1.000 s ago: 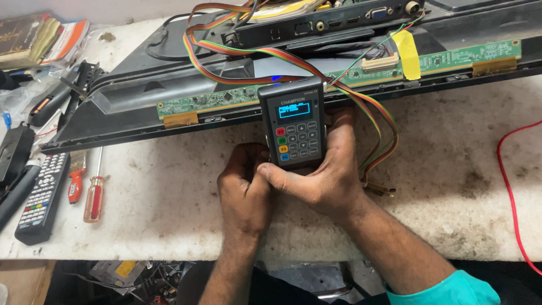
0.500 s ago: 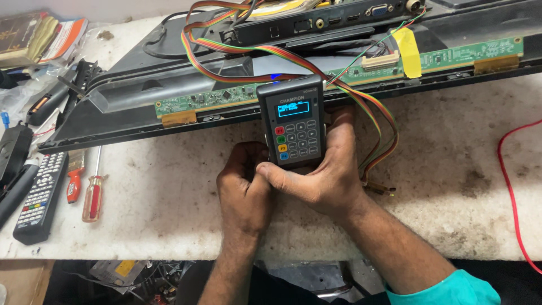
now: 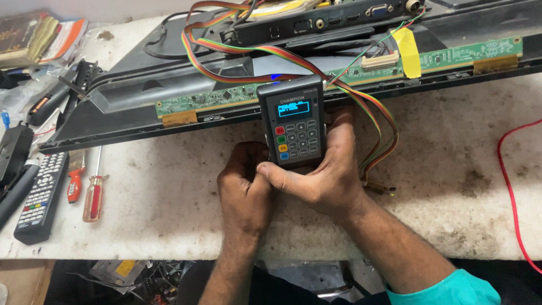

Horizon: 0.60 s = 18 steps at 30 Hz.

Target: The person holds a handheld LCD programmer/tester connected by ribbon cables to the mainboard of an opened television lying on the workbench. They press buttons on the device to cycle through test modes, causing the TV backlight to flash blue, red, and green, then set the device down and handle the board's cables.

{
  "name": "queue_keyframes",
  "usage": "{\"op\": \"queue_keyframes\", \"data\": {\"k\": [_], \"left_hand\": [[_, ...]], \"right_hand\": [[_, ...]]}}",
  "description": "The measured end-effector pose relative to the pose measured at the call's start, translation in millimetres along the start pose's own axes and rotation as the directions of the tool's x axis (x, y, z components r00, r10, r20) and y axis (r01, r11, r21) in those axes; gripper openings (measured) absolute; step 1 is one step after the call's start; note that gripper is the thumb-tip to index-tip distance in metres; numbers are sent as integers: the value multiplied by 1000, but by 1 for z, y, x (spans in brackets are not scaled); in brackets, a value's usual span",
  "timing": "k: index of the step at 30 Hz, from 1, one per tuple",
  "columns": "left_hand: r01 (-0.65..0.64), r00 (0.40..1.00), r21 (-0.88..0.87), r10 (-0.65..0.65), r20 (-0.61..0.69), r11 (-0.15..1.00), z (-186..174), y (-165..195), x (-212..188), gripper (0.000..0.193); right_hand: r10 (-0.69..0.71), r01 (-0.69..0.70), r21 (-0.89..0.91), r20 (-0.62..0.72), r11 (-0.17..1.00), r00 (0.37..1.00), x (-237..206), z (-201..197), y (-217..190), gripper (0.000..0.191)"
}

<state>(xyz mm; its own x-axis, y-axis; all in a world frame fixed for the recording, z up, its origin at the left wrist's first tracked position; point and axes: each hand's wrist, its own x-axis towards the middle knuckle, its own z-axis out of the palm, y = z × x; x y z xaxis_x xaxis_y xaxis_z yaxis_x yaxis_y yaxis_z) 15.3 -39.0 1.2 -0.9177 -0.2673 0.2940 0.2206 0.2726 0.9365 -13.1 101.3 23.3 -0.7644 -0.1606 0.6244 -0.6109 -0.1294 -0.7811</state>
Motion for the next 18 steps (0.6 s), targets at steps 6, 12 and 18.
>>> {"op": "queue_keyframes", "data": {"k": [6, 12, 18], "left_hand": [[-2, 1000, 0, 2, 0, 1000, 0, -1, 0, 25], [-1, 1000, -43, 2, 15, 999, 0, -1, 0, 25], [2, 1000, -29, -2, 14, 1000, 0, -2, 0, 25]], "right_hand": [[-13, 13, -31, -1, 999, 1000, 0, 1, 0, 82], [-8, 8, -41, -2, 999, 1000, 0, -1, 1, 82], [-24, 24, -16, -4, 1000, 1000, 0, 1, 1, 83]]}}
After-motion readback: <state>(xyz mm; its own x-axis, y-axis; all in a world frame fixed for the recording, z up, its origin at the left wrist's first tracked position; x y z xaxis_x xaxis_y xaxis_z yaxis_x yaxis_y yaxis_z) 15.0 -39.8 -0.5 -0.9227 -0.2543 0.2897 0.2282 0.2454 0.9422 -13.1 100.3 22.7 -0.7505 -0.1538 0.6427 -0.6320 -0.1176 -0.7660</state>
